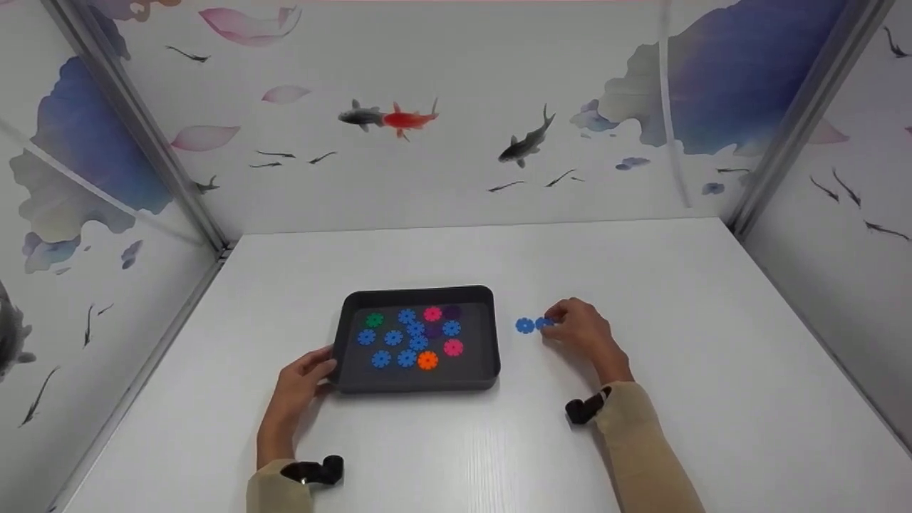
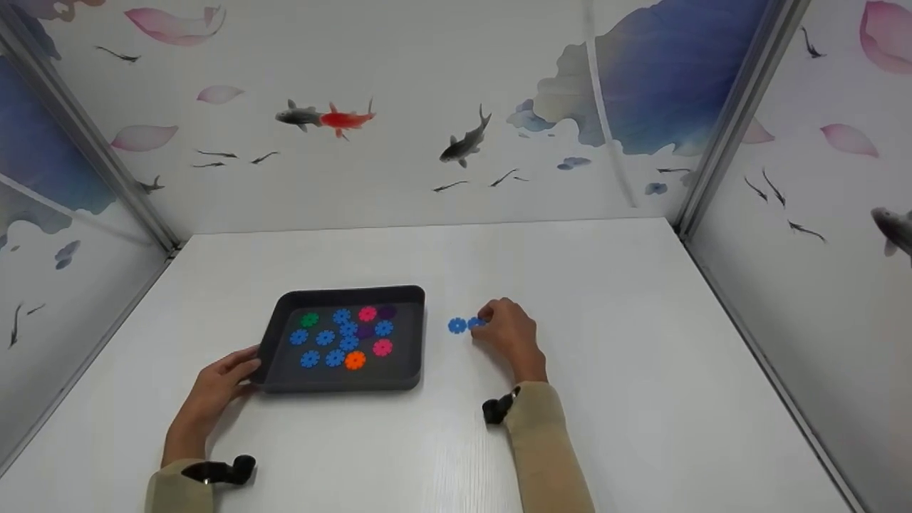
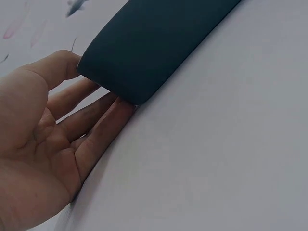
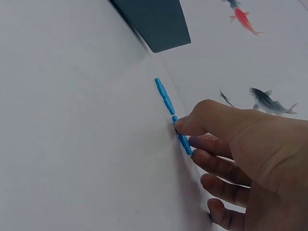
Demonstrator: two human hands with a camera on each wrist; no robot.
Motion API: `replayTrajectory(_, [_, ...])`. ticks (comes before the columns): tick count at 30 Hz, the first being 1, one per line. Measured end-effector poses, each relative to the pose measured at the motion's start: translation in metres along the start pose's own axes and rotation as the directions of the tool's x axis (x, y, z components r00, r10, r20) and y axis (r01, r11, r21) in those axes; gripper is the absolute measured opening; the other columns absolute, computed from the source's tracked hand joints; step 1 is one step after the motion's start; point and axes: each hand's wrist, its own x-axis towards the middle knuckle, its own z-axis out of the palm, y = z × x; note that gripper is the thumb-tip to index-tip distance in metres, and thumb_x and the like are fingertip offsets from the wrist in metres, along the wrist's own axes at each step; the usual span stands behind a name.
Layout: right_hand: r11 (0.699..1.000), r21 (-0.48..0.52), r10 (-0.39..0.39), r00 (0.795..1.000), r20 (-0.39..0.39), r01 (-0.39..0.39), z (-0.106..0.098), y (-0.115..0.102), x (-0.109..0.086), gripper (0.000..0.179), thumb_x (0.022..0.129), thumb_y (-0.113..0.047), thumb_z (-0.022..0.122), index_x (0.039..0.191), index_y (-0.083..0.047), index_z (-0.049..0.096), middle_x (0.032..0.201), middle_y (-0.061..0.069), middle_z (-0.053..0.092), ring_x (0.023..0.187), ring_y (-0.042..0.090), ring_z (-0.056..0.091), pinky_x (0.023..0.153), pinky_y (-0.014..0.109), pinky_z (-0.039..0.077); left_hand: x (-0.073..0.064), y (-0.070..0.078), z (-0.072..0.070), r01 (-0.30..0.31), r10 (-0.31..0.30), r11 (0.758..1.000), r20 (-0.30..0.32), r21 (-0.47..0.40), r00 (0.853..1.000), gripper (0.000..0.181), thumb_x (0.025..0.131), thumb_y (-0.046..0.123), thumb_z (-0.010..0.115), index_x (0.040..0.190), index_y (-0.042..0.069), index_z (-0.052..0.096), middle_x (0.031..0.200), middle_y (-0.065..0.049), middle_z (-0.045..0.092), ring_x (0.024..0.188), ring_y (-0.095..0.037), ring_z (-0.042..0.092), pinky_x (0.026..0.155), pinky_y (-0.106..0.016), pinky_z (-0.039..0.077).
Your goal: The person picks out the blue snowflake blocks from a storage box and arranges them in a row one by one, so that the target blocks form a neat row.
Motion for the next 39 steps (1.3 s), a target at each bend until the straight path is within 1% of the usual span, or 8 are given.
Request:
replayTrajectory(5, [1.000, 0.014, 0.004, 1.000, -0.001, -0.004, 0.001, 0.001, -0.001, 0.036, 0.087, -0.023, 0.074, 0.120, -0.008, 0.068, 0.119, 0.013, 0.066, 0.110, 0.030, 0.059, 0.105, 0.050, 0.048, -0.001, 0.000, 0.000, 0.006, -0.006, 1.000, 0.001, 0.005, 1.000, 0.047, 0.103, 0.026, 0.056, 0.147, 0.012, 0.051, 0.152, -0.015, 0.050, 0.133, -0.029, 0.054, 0.109, -0.041, 0.049])
replayTrajectory(11, [0.999, 0.004, -0.054, 0.999, -0.008, 0.054, -0.001, 0.003, -0.002, 0.037, 0.087, -0.024, 0.075, 0.120, -0.007, 0.069, 0.119, 0.015, 0.067, 0.112, 0.031, 0.061, 0.104, 0.051, 0.048, -0.001, 0.001, -0.001, -0.012, 0.012, 1.000, -0.005, 0.010, 1.000, 0.045, 0.103, 0.024, 0.056, 0.145, 0.011, 0.053, 0.150, -0.015, 0.052, 0.132, -0.029, 0.055, 0.105, -0.038, 0.051])
replayTrajectory(14, [0.999, 0.017, -0.052, 0.999, -0.009, 0.052, -0.003, 0.002, -0.003, 0.039, 0.087, -0.027, 0.076, 0.121, -0.008, 0.069, 0.120, 0.015, 0.067, 0.112, 0.031, 0.061, 0.103, 0.050, 0.049, -0.001, 0.002, -0.001, -0.016, 0.016, 1.000, -0.007, 0.014, 1.000, 0.044, 0.103, 0.025, 0.056, 0.145, 0.012, 0.053, 0.151, -0.015, 0.052, 0.133, -0.030, 0.055, 0.107, -0.040, 0.050])
replayTrajectory(18, [0.998, 0.040, -0.038, 0.999, -0.009, 0.039, -0.007, -0.003, -0.002, 0.040, 0.088, -0.034, 0.074, 0.122, -0.012, 0.069, 0.120, 0.012, 0.065, 0.107, 0.029, 0.058, 0.093, 0.043, 0.051, -0.001, 0.001, -0.001, 0.000, 0.000, 1.000, -0.002, 0.025, 1.000, 0.044, 0.103, 0.026, 0.056, 0.146, 0.014, 0.053, 0.152, -0.013, 0.051, 0.135, -0.029, 0.053, 0.111, -0.043, 0.048])
replayTrajectory(25, [0.990, 0.086, -0.107, 0.994, -0.024, 0.109, -0.012, -0.031, -0.007, 0.036, 0.091, -0.035, 0.072, 0.120, -0.013, 0.070, 0.117, 0.010, 0.066, 0.102, 0.025, 0.056, 0.079, 0.029, 0.050, 0.000, -0.001, -0.002, 0.001, -0.001, 1.000, -0.001, 0.021, 1.000, 0.044, 0.103, 0.026, 0.055, 0.145, 0.014, 0.053, 0.151, -0.013, 0.051, 0.134, -0.028, 0.054, 0.110, -0.042, 0.048])
replayTrajectory(32, [0.958, 0.110, -0.267, 0.964, -0.014, 0.266, -0.003, -0.061, -0.014, 0.031, 0.092, -0.030, 0.072, 0.116, -0.010, 0.072, 0.112, 0.009, 0.070, 0.101, 0.024, 0.059, 0.075, 0.027, 0.052, -0.001, -0.001, -0.002, -0.003, 0.003, 1.000, 0.013, 0.010, 1.000, 0.046, 0.103, 0.027, 0.056, 0.146, 0.012, 0.052, 0.152, -0.015, 0.051, 0.136, -0.029, 0.052, 0.111, -0.043, 0.048])
replayTrajectory(36, [0.940, 0.112, -0.327, 0.945, 0.019, 0.323, 0.008, -0.073, -0.014, 0.029, 0.092, -0.029, 0.073, 0.114, -0.010, 0.072, 0.112, 0.008, 0.069, 0.100, 0.024, 0.061, 0.074, 0.028, 0.053, 0.000, -0.002, -0.002, -0.006, 0.006, 1.000, 0.012, 0.014, 1.000, 0.046, 0.102, 0.026, 0.057, 0.146, 0.011, 0.052, 0.151, -0.016, 0.051, 0.135, -0.030, 0.053, 0.110, -0.043, 0.049])
replayTrajectory(39, [0.927, 0.111, -0.365, 0.930, 0.047, 0.358, 0.015, -0.082, -0.010, 0.027, 0.092, -0.027, 0.074, 0.113, -0.011, 0.073, 0.112, 0.007, 0.069, 0.102, 0.023, 0.061, 0.077, 0.032, 0.054, 0.001, -0.001, -0.001, -0.009, 0.009, 1.000, 0.006, 0.003, 1.000, 0.046, 0.102, 0.025, 0.057, 0.145, 0.010, 0.053, 0.149, -0.016, 0.053, 0.133, -0.029, 0.054, 0.109, -0.042, 0.049])
